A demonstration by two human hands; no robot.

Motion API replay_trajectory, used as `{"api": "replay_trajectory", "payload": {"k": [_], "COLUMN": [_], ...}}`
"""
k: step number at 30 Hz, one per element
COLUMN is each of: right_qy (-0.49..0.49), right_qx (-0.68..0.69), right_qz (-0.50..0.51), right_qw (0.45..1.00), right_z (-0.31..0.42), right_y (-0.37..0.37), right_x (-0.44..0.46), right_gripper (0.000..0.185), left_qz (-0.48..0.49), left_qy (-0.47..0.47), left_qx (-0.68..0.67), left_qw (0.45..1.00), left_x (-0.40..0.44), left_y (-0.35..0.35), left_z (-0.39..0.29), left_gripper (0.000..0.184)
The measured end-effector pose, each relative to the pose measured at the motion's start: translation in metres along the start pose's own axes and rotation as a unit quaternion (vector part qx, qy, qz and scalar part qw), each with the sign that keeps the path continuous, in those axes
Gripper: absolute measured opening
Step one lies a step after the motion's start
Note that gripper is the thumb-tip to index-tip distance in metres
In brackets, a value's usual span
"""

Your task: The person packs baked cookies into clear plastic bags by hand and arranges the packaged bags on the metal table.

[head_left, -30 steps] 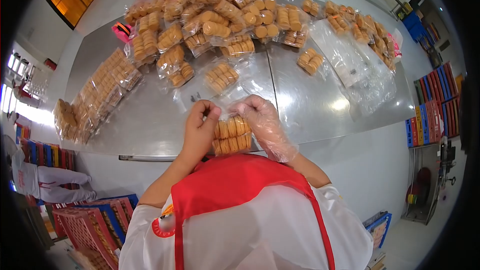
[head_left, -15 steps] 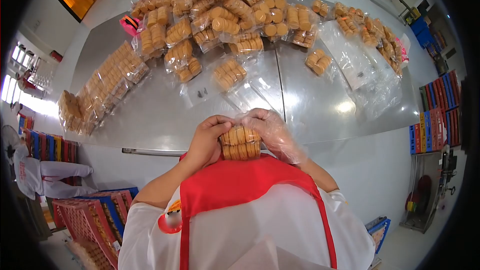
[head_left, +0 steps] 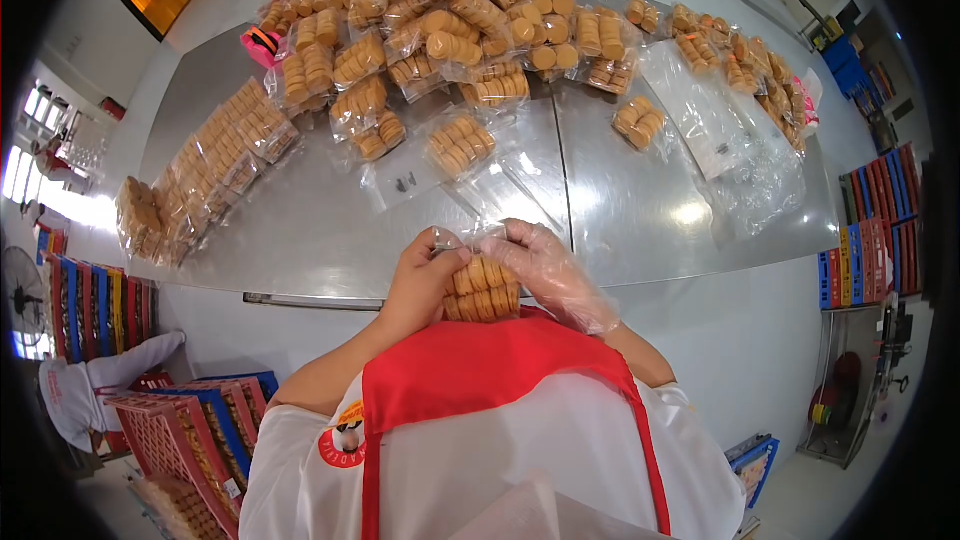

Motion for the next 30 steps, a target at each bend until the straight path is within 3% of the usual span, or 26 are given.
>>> {"api": "replay_trajectory", "payload": {"k": [3,6,12,15,21,24,27,30], "right_qy": [-0.007,-0.023,-0.042,-0.077,-0.240,-0.310,-0.297,-0.245], "right_qx": [0.022,0.021,-0.093,-0.075,-0.164,-0.447,-0.588,-0.695], "right_qz": [0.036,0.093,0.133,0.143,0.193,0.125,0.061,-0.025], "right_qw": [0.999,0.995,0.986,0.984,0.937,0.830,0.750,0.675], "right_z": [-0.006,-0.004,0.002,0.002,-0.015,-0.003,-0.001,-0.008], "right_y": [-0.001,-0.004,-0.008,-0.012,-0.020,-0.018,-0.003,0.011], "right_x": [-0.001,-0.004,-0.008,-0.016,-0.009,-0.011,-0.025,-0.024], "right_gripper": [0.027,0.029,0.028,0.031,0.037,0.049,0.069,0.089], "left_qz": [0.034,0.075,0.177,0.272,0.272,0.215,0.185,0.140], "left_qy": [-0.059,-0.089,-0.059,0.077,0.103,0.125,0.144,0.099], "left_qx": [-0.085,-0.084,-0.059,0.058,0.190,0.207,0.238,0.259], "left_qw": [0.994,0.990,0.981,0.957,0.938,0.946,0.943,0.951], "left_x": [-0.005,-0.009,-0.009,-0.018,-0.014,-0.004,0.009,0.030], "left_y": [-0.002,-0.014,-0.039,-0.031,-0.040,-0.040,-0.033,-0.023], "left_z": [-0.010,-0.006,0.003,-0.005,-0.001,0.007,0.010,0.013], "left_gripper": [0.014,0.017,0.020,0.023,0.022,0.018,0.016,0.016]}}
Point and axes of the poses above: each hand's wrist, its own x-axis towards the middle knuckle, its own y-axis out of the palm, z = x × y, the point moved 2 cm from there along x, towards the middle knuckle, and after that the axes turned 3 degrees about -x, right-handed, at the moved point
